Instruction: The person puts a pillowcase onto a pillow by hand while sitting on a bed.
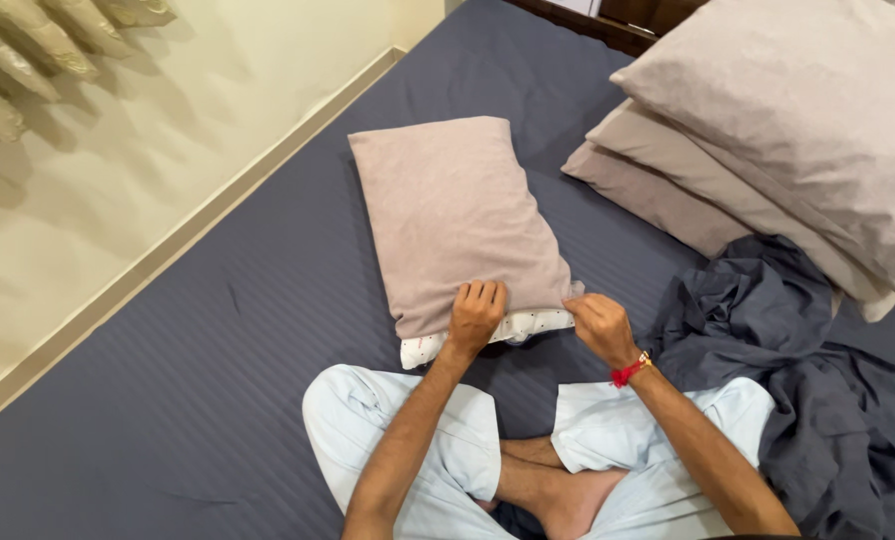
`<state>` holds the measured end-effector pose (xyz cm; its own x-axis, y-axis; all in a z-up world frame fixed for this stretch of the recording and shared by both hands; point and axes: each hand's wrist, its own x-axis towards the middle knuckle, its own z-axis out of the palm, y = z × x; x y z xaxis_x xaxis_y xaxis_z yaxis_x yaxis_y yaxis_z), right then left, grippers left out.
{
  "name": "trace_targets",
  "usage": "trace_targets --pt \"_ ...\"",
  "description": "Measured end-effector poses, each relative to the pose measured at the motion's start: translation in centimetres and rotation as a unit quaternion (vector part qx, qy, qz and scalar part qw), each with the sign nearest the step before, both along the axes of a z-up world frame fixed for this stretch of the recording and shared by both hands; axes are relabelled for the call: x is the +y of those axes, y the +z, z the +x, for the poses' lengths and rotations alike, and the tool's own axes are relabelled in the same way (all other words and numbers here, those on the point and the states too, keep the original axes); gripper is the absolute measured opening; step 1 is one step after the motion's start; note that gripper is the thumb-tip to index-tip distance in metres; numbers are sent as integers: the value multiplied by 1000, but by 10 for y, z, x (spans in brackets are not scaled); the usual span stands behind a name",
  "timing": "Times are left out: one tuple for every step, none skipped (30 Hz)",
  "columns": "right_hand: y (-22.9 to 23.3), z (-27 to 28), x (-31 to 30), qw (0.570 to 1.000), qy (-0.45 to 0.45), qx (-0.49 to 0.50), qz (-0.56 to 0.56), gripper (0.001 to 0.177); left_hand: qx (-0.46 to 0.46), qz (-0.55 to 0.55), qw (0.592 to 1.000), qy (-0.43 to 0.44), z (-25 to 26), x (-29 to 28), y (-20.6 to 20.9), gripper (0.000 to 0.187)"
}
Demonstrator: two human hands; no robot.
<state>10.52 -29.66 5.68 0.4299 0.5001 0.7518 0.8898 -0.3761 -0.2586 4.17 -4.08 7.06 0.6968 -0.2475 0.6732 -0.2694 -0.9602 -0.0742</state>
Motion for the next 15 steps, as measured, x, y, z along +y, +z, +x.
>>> trace_targets --pt "7 -2 1 1000 -3 3 -1 22 3 -1 1000 -3 4 -3 -4 21" --pt "13 -3 4 999 -34 14 0 20 -14 16 999 -28 7 -4 -7 22" --pt "17 -4 6 998 -66 25 1 20 -31 34 998 -53 8 -8 -9 23" --pt "21 -1 9 997 -68 27 1 20 -30 34 997 -55 9 -15 -11 23" --pt "22 2 15 995 -94 16 -15 32 -35 -20 997 -68 11 -26 -13 20" --pt "21 5 17 992 -120 4 -30 46 -42 -73 993 -81 13 -34 -14 17" --pt "16 8 16 992 -123 4 -29 46 -42 -72 993 -83 14 -40 -17 17" --pt "9 12 17 988 -148 37 -31 47 2 -29 993 -113 13 -47 -21 10" --pt "-2 17 18 982 -173 70 -33 48 46 15 989 -142 11 -51 -27 3" --pt "-13 22 16 981 -179 68 -35 48 44 13 988 -148 9 -54 -33 3" --pt "-23 27 14 975 -201 98 -6 44 54 41 985 -158 6 -52 -39 6" --pt "-30 30 8 966 -224 126 23 40 62 68 981 -169 4 -50 -43 8" --pt "-36 31 1 965 -229 123 21 40 59 67 981 -174 0 -51 -44 8" --pt "-41 33 1 971 -219 93 -23 44 52 83 987 -130 -3 -48 -43 15" --pt "-44 36 -1 974 -209 63 -67 49 44 99 990 -86 -4 -45 -38 23"
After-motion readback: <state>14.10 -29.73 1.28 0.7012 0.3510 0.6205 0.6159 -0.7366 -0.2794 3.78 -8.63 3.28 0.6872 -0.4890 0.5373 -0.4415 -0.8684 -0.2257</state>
